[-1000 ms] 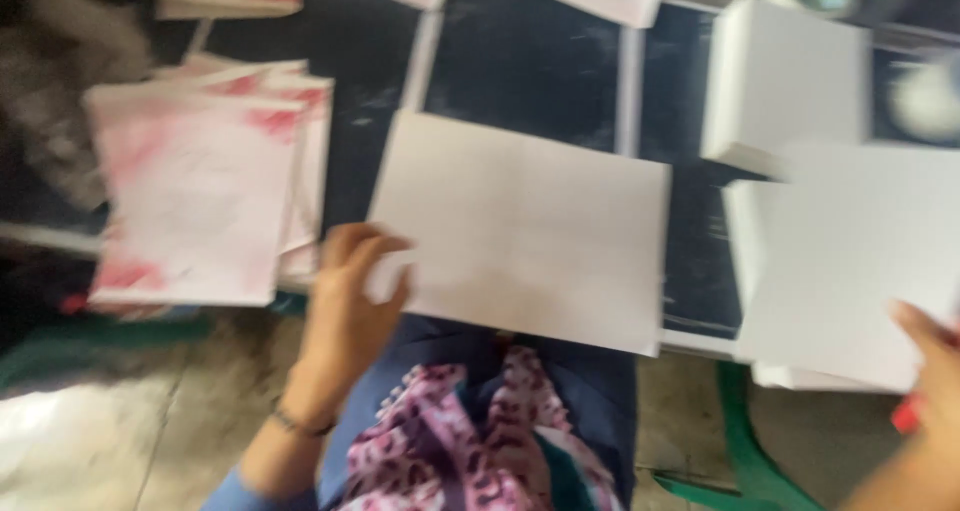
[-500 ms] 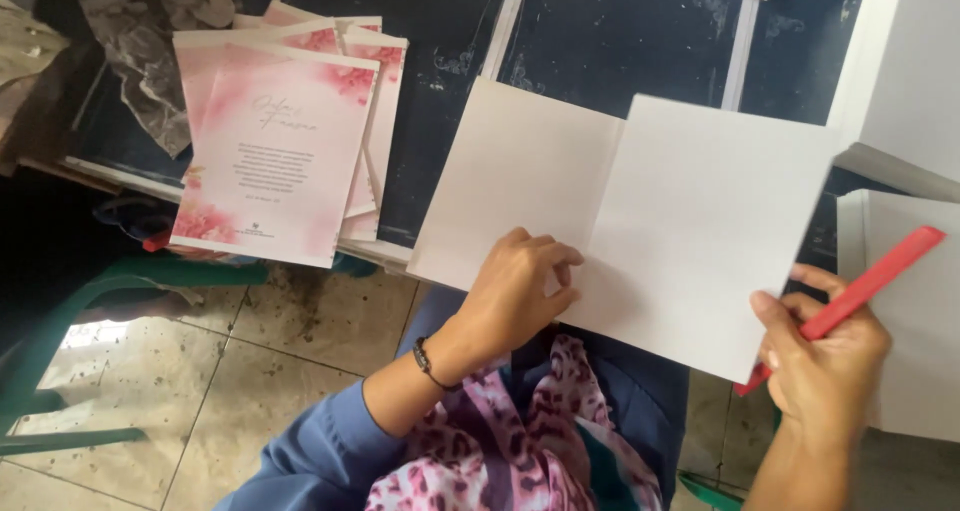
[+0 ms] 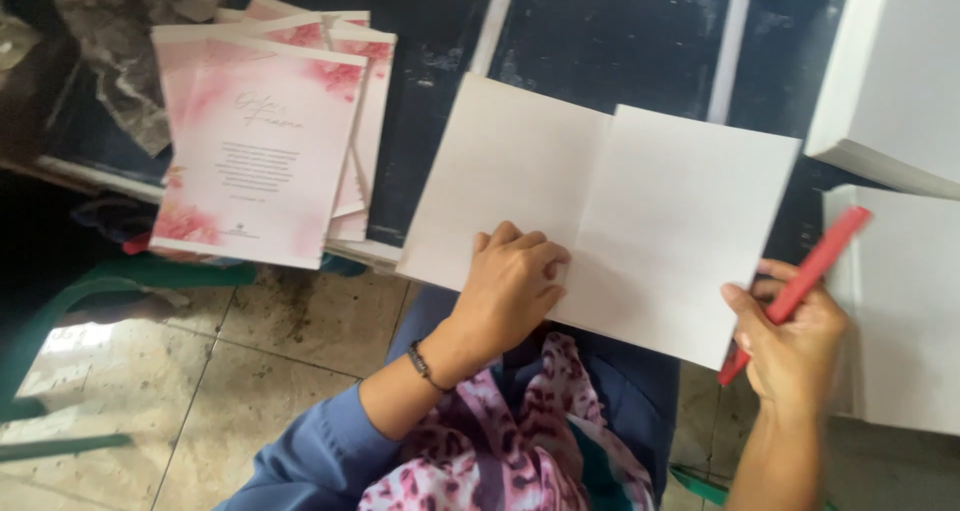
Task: The person is manually folding printed cards and using a red creasing tool to flatten the folds on a production table.
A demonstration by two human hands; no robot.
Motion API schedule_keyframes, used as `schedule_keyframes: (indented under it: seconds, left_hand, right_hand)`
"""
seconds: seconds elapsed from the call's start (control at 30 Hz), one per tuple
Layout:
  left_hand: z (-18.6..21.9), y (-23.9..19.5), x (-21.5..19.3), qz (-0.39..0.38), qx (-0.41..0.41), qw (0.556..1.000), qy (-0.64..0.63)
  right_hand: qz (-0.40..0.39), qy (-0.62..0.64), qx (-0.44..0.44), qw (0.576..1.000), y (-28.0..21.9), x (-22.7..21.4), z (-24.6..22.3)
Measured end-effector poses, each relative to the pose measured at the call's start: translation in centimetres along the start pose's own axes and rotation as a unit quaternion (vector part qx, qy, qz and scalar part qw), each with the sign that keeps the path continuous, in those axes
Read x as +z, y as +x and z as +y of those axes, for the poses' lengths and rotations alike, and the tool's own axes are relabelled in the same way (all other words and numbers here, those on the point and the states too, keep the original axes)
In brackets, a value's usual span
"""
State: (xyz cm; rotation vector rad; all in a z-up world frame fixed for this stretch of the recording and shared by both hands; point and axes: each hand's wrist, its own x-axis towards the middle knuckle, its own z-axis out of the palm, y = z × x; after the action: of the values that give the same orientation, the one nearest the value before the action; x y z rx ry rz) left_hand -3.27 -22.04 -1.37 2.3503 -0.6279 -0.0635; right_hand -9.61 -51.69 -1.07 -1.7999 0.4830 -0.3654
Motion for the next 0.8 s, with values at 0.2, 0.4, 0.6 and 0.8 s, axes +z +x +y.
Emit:
schedule_keyframes:
  seconds: [0.2, 0.4, 0.6, 0.8]
  left_hand:
    - [0.4, 0.4, -0.9, 0.009, 0.011, 1.0, -0.007]
    - [1.0, -0.1, -1.7, -0.011, -0.011, 0.999, 0.029]
    - [1.8, -5.1, -1.1, -0.011, 0.025, 0.981, -0.191]
    - [-4.6, -9.8, 0.0, 0.024, -0.17, 0.745, -0.644]
  right_hand:
    - [0.017, -0.048, -0.054, 0.997, 3.1, -2.6, 7.8]
    - [0.013, -0.202, -0.056, 0.978, 1.8, -0.9, 2.7]
    - [0.012, -0.242, -0.019, 0.97, 1.0, 0.1, 0.7]
    - [0.006, -0.252, -0.025, 0.967, 1.1, 0.2, 0.8]
